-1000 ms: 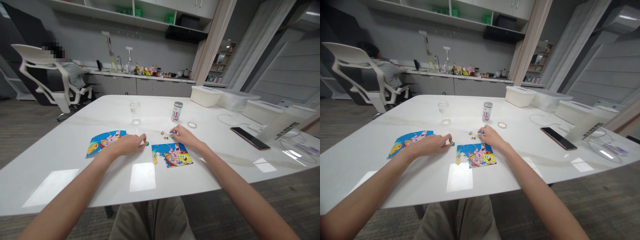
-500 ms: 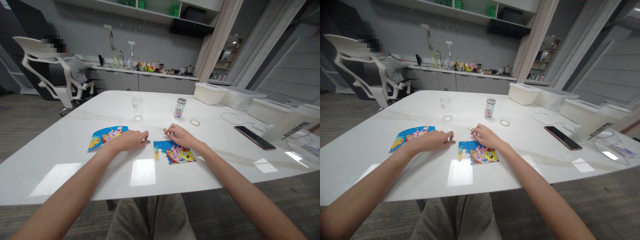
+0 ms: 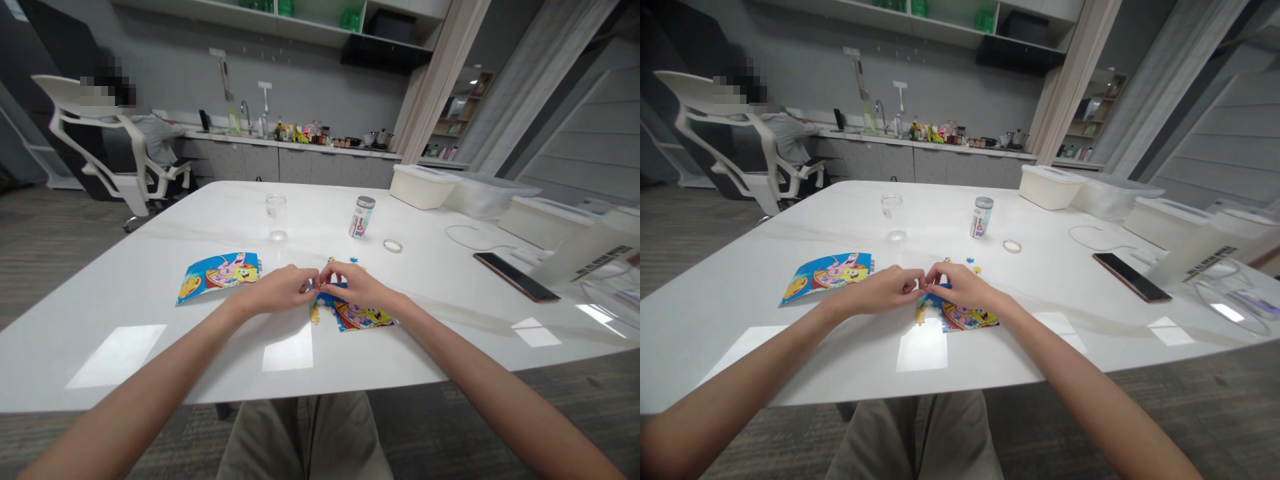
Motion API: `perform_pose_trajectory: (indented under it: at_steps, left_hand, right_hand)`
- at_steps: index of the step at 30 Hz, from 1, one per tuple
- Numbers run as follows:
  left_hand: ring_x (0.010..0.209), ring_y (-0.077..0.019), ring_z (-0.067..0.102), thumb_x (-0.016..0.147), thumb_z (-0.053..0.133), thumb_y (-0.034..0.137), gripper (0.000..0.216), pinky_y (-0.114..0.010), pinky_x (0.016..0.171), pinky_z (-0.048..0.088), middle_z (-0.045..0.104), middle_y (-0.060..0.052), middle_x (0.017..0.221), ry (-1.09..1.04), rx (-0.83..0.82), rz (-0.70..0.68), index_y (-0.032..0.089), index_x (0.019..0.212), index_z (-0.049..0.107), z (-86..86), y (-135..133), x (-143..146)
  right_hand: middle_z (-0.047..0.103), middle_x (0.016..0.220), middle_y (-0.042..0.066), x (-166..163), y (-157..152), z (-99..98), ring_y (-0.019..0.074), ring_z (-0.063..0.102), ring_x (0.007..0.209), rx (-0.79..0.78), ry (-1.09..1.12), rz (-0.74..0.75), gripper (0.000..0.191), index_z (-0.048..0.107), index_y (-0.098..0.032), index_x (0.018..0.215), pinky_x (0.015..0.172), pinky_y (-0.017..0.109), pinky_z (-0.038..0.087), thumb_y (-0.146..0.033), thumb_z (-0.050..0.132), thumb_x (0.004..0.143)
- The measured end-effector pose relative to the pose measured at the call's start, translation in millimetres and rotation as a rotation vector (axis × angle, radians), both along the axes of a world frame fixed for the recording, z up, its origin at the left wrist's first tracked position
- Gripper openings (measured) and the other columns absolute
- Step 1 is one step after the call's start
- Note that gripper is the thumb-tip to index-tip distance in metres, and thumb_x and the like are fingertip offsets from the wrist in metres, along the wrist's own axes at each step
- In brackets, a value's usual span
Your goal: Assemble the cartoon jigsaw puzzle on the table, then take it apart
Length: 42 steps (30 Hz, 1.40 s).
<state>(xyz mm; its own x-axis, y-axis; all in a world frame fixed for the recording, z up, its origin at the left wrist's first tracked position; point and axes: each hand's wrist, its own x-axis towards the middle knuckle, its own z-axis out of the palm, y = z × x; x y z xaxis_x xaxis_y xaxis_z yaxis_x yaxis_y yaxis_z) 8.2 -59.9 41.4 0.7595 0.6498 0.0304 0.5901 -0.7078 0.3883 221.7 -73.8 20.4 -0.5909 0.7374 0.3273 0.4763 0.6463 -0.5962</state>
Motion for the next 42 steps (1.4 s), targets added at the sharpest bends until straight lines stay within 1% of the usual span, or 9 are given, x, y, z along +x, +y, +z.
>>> perform_pose_trajectory:
  at_steps: [4, 8, 11, 15, 26, 30, 33, 36, 42]
  left_hand:
    - [0.054, -0.0117, 0.049, 0.090, 0.049, 0.038, 0.024, -0.023, 0.054, 0.031, 0.056, 0.002, 0.059, 0.037, 0.011, -0.046, 0.020, 0.092, 0.064, 2.3, 1.5, -3.5]
    - [0.059, -0.0118, 0.051, 0.087, 0.055, 0.034, 0.020, -0.023, 0.057, 0.033, 0.056, 0.002, 0.060, 0.100, 0.074, -0.132, 0.023, 0.097, 0.069, 4.8, 5.8, -14.0]
    - [0.058, -0.0109, 0.050, 0.085, 0.059, 0.029, 0.021, -0.022, 0.059, 0.034, 0.052, 0.004, 0.057, 0.109, 0.052, -0.194, 0.027, 0.101, 0.072, 8.6, 4.3, -16.9]
    - [0.051, -0.0090, 0.044, 0.083, 0.061, 0.024, 0.025, -0.021, 0.056, 0.033, 0.048, 0.005, 0.053, 0.115, 0.018, -0.246, 0.029, 0.104, 0.075, 11.0, 1.9, -14.1]
    - [0.046, -0.0072, 0.038, 0.083, 0.059, 0.021, 0.026, -0.020, 0.055, 0.031, 0.050, 0.006, 0.051, 0.048, 0.010, -0.300, 0.028, 0.101, 0.077, 4.5, 4.3, -12.5]
    - [0.049, -0.0081, 0.041, 0.084, 0.058, 0.023, 0.026, -0.022, 0.057, 0.032, 0.053, 0.005, 0.054, 0.067, -0.006, -0.288, 0.029, 0.103, 0.076, 3.5, 4.7, -13.1]
    - [0.056, -0.0104, 0.046, 0.084, 0.060, 0.028, 0.028, -0.023, 0.060, 0.034, 0.056, 0.004, 0.059, 0.068, 0.006, -0.254, 0.028, 0.109, 0.072, 1.4, 5.2, -14.5]
    - [0.062, -0.0127, 0.049, 0.084, 0.060, 0.032, 0.032, -0.025, 0.063, 0.035, 0.058, 0.003, 0.063, 0.084, 0.041, -0.205, 0.026, 0.114, 0.068, 0.4, 4.9, -15.3]
    - [0.067, -0.0153, 0.052, 0.084, 0.056, 0.032, 0.033, -0.026, 0.066, 0.037, 0.061, 0.002, 0.065, 0.133, 0.052, -0.184, 0.024, 0.116, 0.063, 2.1, 3.4, -14.4]
  right_hand:
    - [0.066, 0.082, 0.002, -0.8, -0.8, 2.5, 0.0137, 0.058, 0.075, -0.068, 0.017, 0.013, 0.010, 0.064, -0.018, 0.081, 0.068, 0.026, 0.043, -0.025, 0.061, 0.087]
    - [0.069, 0.083, 0.002, 0.8, -1.1, 4.3, 0.0128, 0.058, 0.073, -0.169, -0.029, 0.009, 0.007, 0.068, -0.018, 0.085, 0.069, 0.026, 0.044, -0.022, 0.062, 0.085]
    - [0.069, 0.080, 0.001, 0.9, -2.7, 3.8, 0.0114, 0.058, 0.068, -0.253, -0.068, -0.014, 0.006, 0.067, -0.017, 0.085, 0.066, 0.024, 0.045, -0.020, 0.062, 0.082]
    - [0.067, 0.077, 0.000, 0.8, -3.9, 3.0, 0.0109, 0.056, 0.066, -0.271, -0.089, -0.018, 0.009, 0.065, -0.017, 0.087, 0.062, 0.024, 0.044, -0.018, 0.060, 0.080]
    - [0.061, 0.071, -0.001, 0.1, -5.6, 6.3, 0.0116, 0.054, 0.064, -0.306, -0.099, 0.000, 0.016, 0.063, -0.017, 0.094, 0.060, 0.024, 0.043, -0.018, 0.057, 0.079]
    - [0.064, 0.075, 0.001, 0.8, -5.0, 8.6, 0.0113, 0.055, 0.065, -0.290, -0.088, -0.014, 0.010, 0.063, -0.017, 0.085, 0.062, 0.024, 0.044, -0.018, 0.057, 0.078]
    - [0.066, 0.079, 0.002, 4.4, 0.1, 6.6, 0.0126, 0.057, 0.069, -0.233, -0.018, -0.123, 0.007, 0.062, -0.017, 0.083, 0.062, 0.025, 0.044, -0.019, 0.057, 0.077]
    - [0.068, 0.081, 0.003, 13.5, 10.1, 2.3, 0.0140, 0.059, 0.069, -0.153, 0.058, -0.345, 0.008, 0.060, -0.017, 0.084, 0.064, 0.026, 0.045, -0.021, 0.059, 0.077]
    - [0.069, 0.079, 0.004, 52.5, 32.7, -2.1, 0.0164, 0.061, 0.070, 0.030, -0.065, -0.676, 0.010, 0.065, -0.017, 0.085, 0.070, 0.028, 0.046, -0.019, 0.059, 0.077]
